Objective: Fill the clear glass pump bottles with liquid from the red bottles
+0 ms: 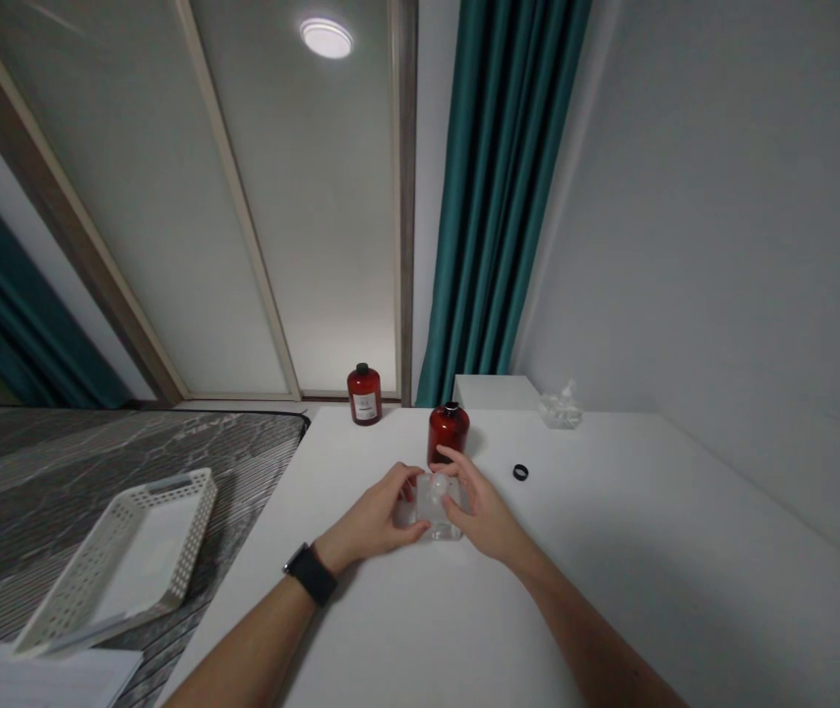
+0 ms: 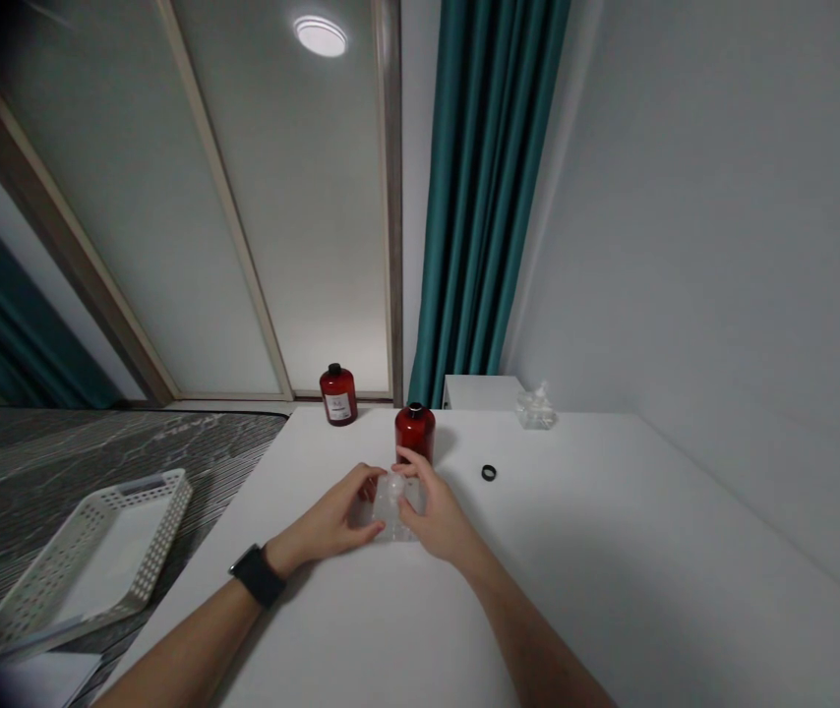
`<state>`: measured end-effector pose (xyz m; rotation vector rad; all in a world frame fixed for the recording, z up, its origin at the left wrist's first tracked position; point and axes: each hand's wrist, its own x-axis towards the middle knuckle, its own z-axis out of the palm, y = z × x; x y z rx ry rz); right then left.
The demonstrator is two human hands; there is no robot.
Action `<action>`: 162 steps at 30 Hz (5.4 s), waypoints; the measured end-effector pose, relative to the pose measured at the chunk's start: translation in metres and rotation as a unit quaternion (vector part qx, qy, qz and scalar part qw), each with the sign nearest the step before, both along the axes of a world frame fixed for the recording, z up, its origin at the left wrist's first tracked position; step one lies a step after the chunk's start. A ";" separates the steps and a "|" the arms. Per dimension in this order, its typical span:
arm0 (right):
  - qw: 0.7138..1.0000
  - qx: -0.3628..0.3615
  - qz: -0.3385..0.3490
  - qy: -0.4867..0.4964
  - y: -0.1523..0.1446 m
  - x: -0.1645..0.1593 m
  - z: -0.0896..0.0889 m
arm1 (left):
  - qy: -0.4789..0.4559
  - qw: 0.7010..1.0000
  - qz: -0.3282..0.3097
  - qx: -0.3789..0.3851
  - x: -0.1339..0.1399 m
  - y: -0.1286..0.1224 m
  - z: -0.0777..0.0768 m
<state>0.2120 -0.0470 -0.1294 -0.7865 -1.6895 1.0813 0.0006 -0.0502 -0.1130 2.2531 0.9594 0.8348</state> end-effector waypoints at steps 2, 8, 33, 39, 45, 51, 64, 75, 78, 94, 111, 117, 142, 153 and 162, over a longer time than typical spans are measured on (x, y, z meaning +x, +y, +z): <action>1.000 0.002 -0.012 -0.009 0.000 0.000 -0.001 | -0.001 1.000 0.001 0.000 0.000 0.000 0.000; 1.000 -0.015 0.025 0.003 0.000 0.002 0.002 | -0.003 1.000 0.002 -0.001 -0.001 0.000 -0.001; 1.000 -0.024 0.005 -0.018 -0.004 0.000 0.003 | 0.005 0.998 0.032 -0.054 0.000 -0.002 0.002; 0.999 0.000 -0.039 -0.023 -0.006 -0.006 -0.005 | 0.016 0.996 0.065 -0.058 0.002 -0.004 0.000; 1.000 -0.027 0.006 -0.013 -0.004 -0.003 -0.001 | 0.040 0.994 0.085 -0.054 0.003 -0.004 0.002; 0.997 -0.056 0.040 0.020 -0.003 -0.002 0.005 | 0.026 0.996 0.058 -0.057 0.003 0.000 0.000; 0.999 -0.049 0.000 0.010 -0.004 -0.005 0.001 | 0.067 0.987 0.145 0.000 0.015 -0.012 -0.001; 0.998 -0.060 -0.009 0.021 0.005 0.007 0.004 | 0.080 0.993 0.076 0.037 0.007 -0.012 0.014; 0.998 -0.060 0.001 0.026 0.005 0.009 0.005 | 0.030 0.998 0.053 0.027 0.006 -0.010 0.011; 0.997 -0.017 0.075 -0.007 0.001 0.014 0.013 | 0.002 0.998 0.048 -0.033 0.005 -0.004 -0.002; 0.990 -0.094 0.106 0.024 -0.002 0.014 0.016 | -0.032 0.996 0.048 -0.072 0.008 -0.002 -0.003; 0.992 -0.097 0.067 0.044 -0.001 0.007 0.012 | -0.041 0.993 0.056 -0.093 0.009 -0.001 -0.001; 0.999 -0.040 -0.007 0.018 -0.004 -0.005 0.000 | -0.060 0.992 0.093 -0.065 0.013 -0.004 -0.006; 0.997 -0.029 0.068 -0.022 -0.006 0.011 0.016 | -0.038 0.998 0.016 -0.051 -0.006 0.001 0.007; 0.996 -0.065 0.066 -0.018 -0.002 0.011 0.012 | -0.056 0.994 0.014 -0.093 -0.008 0.002 0.008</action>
